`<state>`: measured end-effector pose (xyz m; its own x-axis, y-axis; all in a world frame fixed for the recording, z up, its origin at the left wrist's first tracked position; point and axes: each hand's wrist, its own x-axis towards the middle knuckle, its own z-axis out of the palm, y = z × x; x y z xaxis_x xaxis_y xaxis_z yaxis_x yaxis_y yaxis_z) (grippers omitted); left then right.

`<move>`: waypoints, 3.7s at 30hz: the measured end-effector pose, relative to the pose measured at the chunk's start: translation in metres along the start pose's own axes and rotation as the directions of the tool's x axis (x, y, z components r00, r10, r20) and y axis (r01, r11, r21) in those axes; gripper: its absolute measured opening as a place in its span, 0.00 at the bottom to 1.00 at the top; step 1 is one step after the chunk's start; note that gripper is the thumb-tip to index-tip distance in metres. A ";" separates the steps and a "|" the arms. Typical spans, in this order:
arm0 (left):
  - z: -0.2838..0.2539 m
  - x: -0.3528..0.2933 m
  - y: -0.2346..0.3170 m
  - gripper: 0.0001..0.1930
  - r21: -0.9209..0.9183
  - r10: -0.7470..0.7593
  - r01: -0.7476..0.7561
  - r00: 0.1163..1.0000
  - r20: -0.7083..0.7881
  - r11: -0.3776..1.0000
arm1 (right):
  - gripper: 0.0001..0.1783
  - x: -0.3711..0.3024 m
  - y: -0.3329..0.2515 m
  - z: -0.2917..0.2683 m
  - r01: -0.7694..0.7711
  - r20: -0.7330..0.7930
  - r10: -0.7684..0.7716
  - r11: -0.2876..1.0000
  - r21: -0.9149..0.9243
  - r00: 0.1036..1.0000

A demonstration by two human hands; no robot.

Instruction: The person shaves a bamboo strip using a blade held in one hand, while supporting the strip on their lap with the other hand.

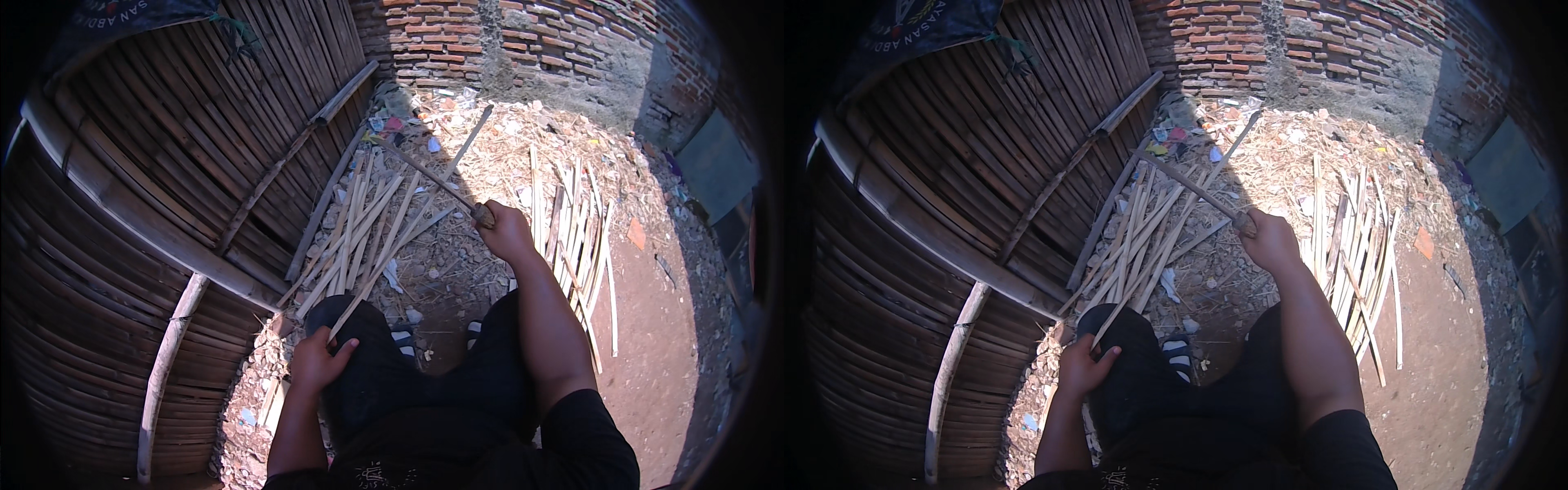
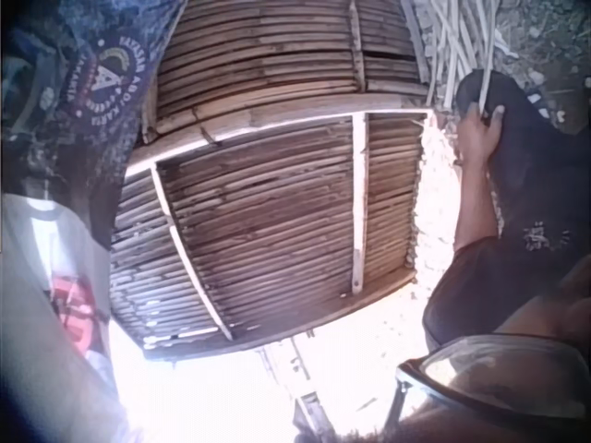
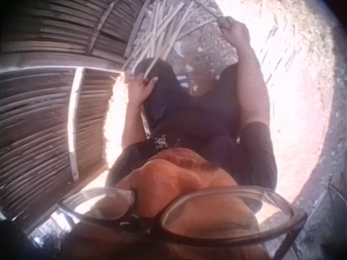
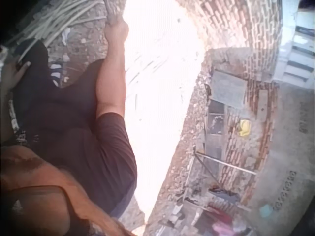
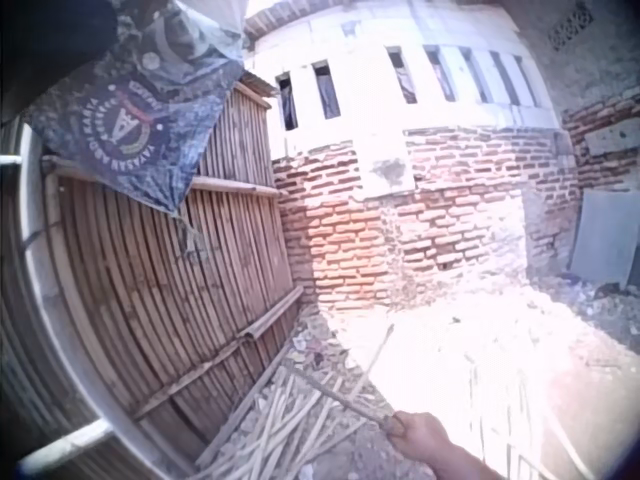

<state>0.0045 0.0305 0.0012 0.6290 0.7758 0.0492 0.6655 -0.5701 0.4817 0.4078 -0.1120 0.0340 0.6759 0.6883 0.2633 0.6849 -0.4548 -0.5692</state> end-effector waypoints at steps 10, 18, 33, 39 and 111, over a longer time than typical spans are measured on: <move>-0.001 0.000 -0.002 0.27 -0.017 0.027 -0.027 0.999 -0.019 0.999 | 0.13 -0.026 -0.043 0.040 0.547 0.362 -0.486 0.833 -0.083 0.796; -0.004 -0.001 0.003 0.25 -0.065 0.010 -0.012 1.000 -0.029 0.998 | 0.15 -0.014 -0.020 0.027 0.387 0.184 -0.368 0.919 -0.079 0.911; -0.001 0.001 -0.002 0.25 -0.057 -0.039 0.040 0.999 0.019 0.998 | 0.13 -0.025 -0.044 0.029 0.479 0.390 -0.412 0.873 -0.090 0.824; 0.001 0.001 -0.001 0.25 -0.038 -0.032 0.032 0.999 0.004 0.999 | 0.13 -0.029 -0.049 0.038 0.568 0.416 -0.487 0.817 -0.093 0.768; -0.001 0.001 0.002 0.26 -0.033 -0.033 0.033 0.999 0.014 0.999 | 0.16 -0.029 -0.046 0.049 0.644 0.385 -0.568 0.758 -0.098 0.728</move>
<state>0.0064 0.0308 0.0036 0.6124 0.7902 0.0213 0.6724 -0.5349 0.5117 0.3438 -0.0837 0.0144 -0.0019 0.9766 0.2152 0.9817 0.0428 -0.1854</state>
